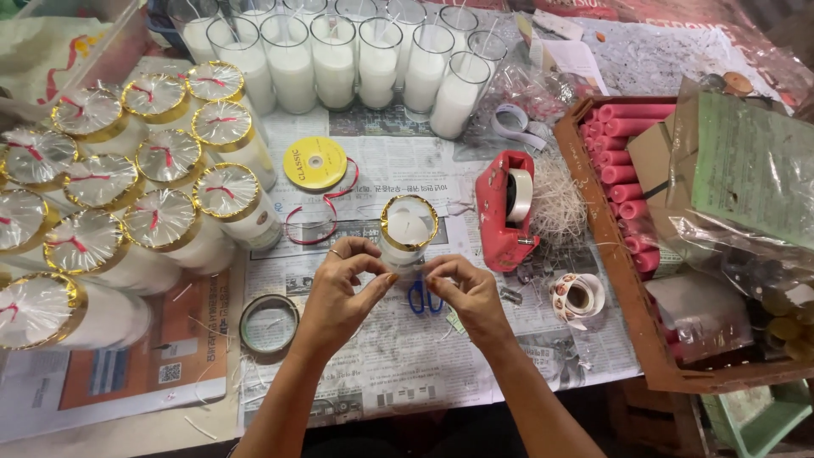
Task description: Applying adhesive tape and decorative gold labels to the rims of glass candles at a production station.
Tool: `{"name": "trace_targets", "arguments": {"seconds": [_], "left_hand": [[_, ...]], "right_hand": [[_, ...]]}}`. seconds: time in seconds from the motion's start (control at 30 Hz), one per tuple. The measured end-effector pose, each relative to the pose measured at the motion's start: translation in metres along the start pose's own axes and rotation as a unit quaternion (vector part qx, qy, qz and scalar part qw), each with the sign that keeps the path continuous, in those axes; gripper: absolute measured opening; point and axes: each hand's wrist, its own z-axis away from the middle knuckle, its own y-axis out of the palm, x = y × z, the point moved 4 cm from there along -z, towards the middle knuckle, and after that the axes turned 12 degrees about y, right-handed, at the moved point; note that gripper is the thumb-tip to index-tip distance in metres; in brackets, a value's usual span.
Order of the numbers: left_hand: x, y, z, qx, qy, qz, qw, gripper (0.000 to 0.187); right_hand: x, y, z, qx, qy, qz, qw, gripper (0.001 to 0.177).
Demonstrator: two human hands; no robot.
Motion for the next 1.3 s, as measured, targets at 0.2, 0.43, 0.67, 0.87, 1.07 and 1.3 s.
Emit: {"name": "trace_targets", "arguments": {"seconds": [0.2, 0.43, 0.67, 0.87, 1.07, 1.3], "left_hand": [[0.037, 0.014, -0.006, -0.101, 0.003, -0.011, 0.995, 0.012], [0.054, 0.019, -0.008, -0.136, -0.012, -0.016, 0.99, 0.011], [0.061, 0.014, -0.013, -0.135, -0.019, -0.023, 0.99, 0.009], [0.059, 0.015, -0.024, -0.129, 0.011, 0.042, 0.991, 0.006], [0.062, 0.015, -0.028, -0.145, 0.012, 0.105, 0.984, 0.011], [0.064, 0.012, -0.031, -0.184, 0.033, 0.099, 0.977, 0.008]], "right_hand": [[0.025, 0.007, -0.006, -0.134, -0.107, 0.102, 0.98, 0.005], [0.023, 0.016, -0.007, -0.178, -0.15, 0.136, 0.963, 0.003], [0.02, 0.021, -0.011, -0.187, -0.158, 0.149, 0.958, 0.004], [0.017, 0.019, -0.017, -0.192, -0.176, 0.136, 0.956, 0.006], [0.002, 0.0, -0.033, -0.199, -0.165, 0.107, 0.96, 0.02], [0.034, 0.003, -0.02, -0.203, -0.273, 0.213, 0.916, 0.009]]}}
